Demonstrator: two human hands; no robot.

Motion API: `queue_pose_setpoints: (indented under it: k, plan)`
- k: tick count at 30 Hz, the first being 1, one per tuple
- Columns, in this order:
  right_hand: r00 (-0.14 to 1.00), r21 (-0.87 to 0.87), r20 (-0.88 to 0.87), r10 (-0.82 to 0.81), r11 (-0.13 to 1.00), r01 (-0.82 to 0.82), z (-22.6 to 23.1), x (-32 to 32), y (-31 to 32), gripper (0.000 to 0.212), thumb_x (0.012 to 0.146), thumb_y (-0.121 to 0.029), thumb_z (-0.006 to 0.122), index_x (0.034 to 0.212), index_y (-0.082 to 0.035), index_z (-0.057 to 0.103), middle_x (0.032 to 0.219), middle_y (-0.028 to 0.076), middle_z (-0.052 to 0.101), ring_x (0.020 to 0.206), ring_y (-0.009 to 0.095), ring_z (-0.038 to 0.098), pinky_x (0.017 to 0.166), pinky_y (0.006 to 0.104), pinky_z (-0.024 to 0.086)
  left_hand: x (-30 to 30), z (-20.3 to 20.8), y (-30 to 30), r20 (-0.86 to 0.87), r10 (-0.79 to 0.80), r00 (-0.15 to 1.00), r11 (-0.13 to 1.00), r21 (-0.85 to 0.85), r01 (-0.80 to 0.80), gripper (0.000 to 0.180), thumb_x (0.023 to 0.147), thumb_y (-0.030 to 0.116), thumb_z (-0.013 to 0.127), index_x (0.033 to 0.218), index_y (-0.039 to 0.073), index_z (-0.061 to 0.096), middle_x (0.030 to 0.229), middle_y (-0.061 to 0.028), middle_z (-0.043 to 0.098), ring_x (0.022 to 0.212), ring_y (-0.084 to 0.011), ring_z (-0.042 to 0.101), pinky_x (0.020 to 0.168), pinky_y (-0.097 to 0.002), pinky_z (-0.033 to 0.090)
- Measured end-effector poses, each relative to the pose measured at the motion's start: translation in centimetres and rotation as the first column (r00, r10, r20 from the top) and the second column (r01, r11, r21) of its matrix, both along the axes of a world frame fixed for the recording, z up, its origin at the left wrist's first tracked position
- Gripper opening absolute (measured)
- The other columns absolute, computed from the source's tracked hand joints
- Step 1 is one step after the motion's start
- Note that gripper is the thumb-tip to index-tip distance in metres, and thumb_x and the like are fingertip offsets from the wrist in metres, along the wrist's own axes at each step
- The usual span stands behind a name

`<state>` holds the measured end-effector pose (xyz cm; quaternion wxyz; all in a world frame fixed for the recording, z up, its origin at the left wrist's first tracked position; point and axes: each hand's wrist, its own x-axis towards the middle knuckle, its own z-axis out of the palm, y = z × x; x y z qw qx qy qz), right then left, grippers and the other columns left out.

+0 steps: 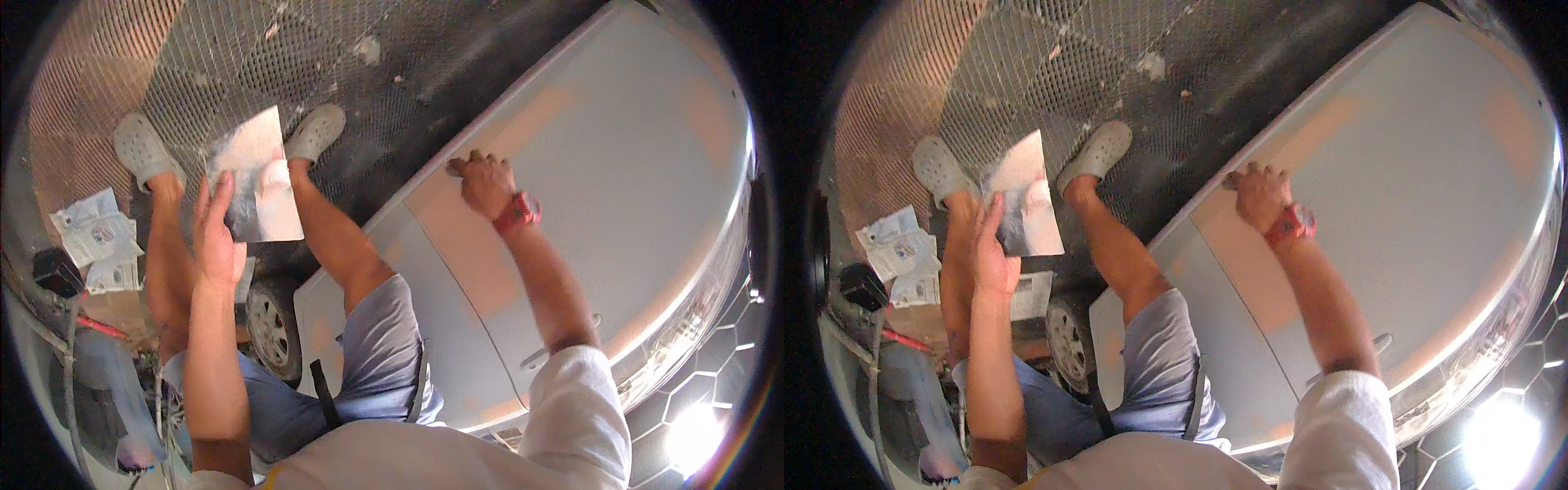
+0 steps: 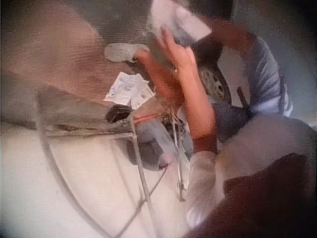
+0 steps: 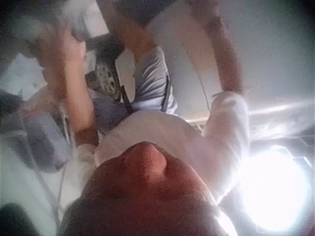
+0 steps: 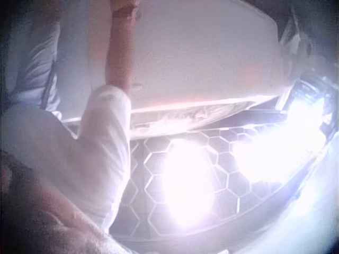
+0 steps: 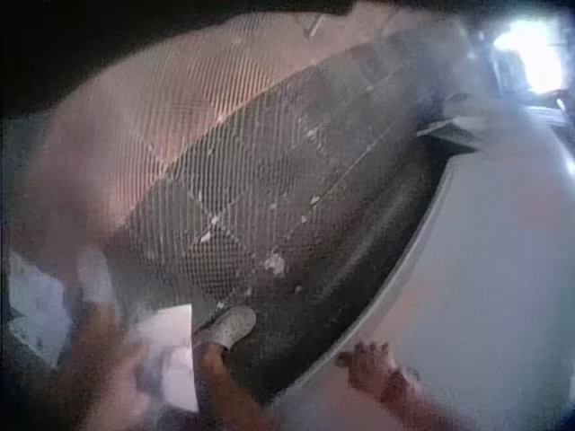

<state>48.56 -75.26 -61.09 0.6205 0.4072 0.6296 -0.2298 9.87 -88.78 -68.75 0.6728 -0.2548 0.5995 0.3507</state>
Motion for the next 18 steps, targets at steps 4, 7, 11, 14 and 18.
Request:
queue_pose_setpoints:
  k: [4, 7, 11, 14, 18]
  plan:
    - [0.59, 0.114, -0.196, -0.784, 0.579, 0.807, 8.4, -6.9, 1.3, 0.04, 0.096, -0.009, 0.061, 0.136, -0.008, 0.061, 0.117, 0.013, 0.074, 0.105, 0.027, 0.071, 0.088, 0.0437, 0.057, -0.2, 2.8, 0.0, 0.16, -0.046, 0.986, 0.997, 0.071, 0.035, 0.057, 0.104, 0.028, 0.064, 0.152, 0.003, 0.045, 0.144, -0.0076, 0.058, 0.129, -0.0202, 0.057, 0.112, -0.0376, 0.044]
    - [-0.291, -0.269, -0.427, -0.856, -0.187, 0.945, 13.2, -9.6, -1.8, 0.057, 0.095, -0.019, 0.077, 0.143, -0.001, 0.052, 0.123, 0.012, 0.071, 0.113, 0.023, 0.068, 0.096, 0.0392, 0.054, -0.7, 7.3, -0.6, 0.22, -0.397, 0.891, 0.912, 0.206, 0.355, 0.052, 0.104, 0.027, 0.063, 0.149, 0.003, 0.05, 0.138, -0.0069, 0.061, 0.126, -0.0182, 0.058, 0.11, -0.035, 0.044]
    - [-0.697, -0.474, -0.179, -0.695, -0.56, 0.68, 19.2, -14.4, -4.1, 0.051, 0.094, -0.016, 0.079, 0.136, -0.001, 0.055, 0.122, 0.005, 0.07, 0.115, 0.016, 0.064, 0.102, 0.0337, 0.05, -4.0, 15.3, -0.1, 0.351, -0.52, 0.779, 0.834, 0.407, 0.373, 0.05, 0.104, 0.025, 0.064, 0.147, 0.003, 0.052, 0.135, -0.0054, 0.063, 0.123, -0.0148, 0.059, 0.106, -0.0315, 0.046]
    - [-0.65, -0.536, -0.197, -0.734, -0.474, 0.698, 22.9, -16.1, -6.2, 0.044, 0.094, -0.009, 0.076, 0.134, -0.007, 0.058, 0.12, 0.004, 0.07, 0.114, 0.015, 0.065, 0.099, 0.034, 0.052, -8.4, 23.0, 3.9, 0.287, -0.317, 0.904, 0.919, 0.327, 0.218, 0.051, 0.105, 0.024, 0.064, 0.149, 0.002, 0.049, 0.135, -0.0051, 0.063, 0.123, -0.0137, 0.059, 0.106, -0.0311, 0.046]
    - [-0.127, -0.344, -0.751, -0.648, 0.22, 0.913, 31.6, -20.9, -3.0, 0.047, 0.09, -0.006, 0.073, 0.135, -0.013, 0.061, 0.114, 0.006, 0.07, 0.108, 0.023, 0.068, 0.091, 0.0363, 0.053, -12.4, 29.2, 4.7, -0.339, -0.547, 0.765, 0.595, 0.485, 0.641, 0.051, 0.108, 0.032, 0.058, 0.148, 0.002, 0.051, 0.138, -0.0091, 0.062, 0.127, -0.0175, 0.056, 0.111, -0.0341, 0.041]
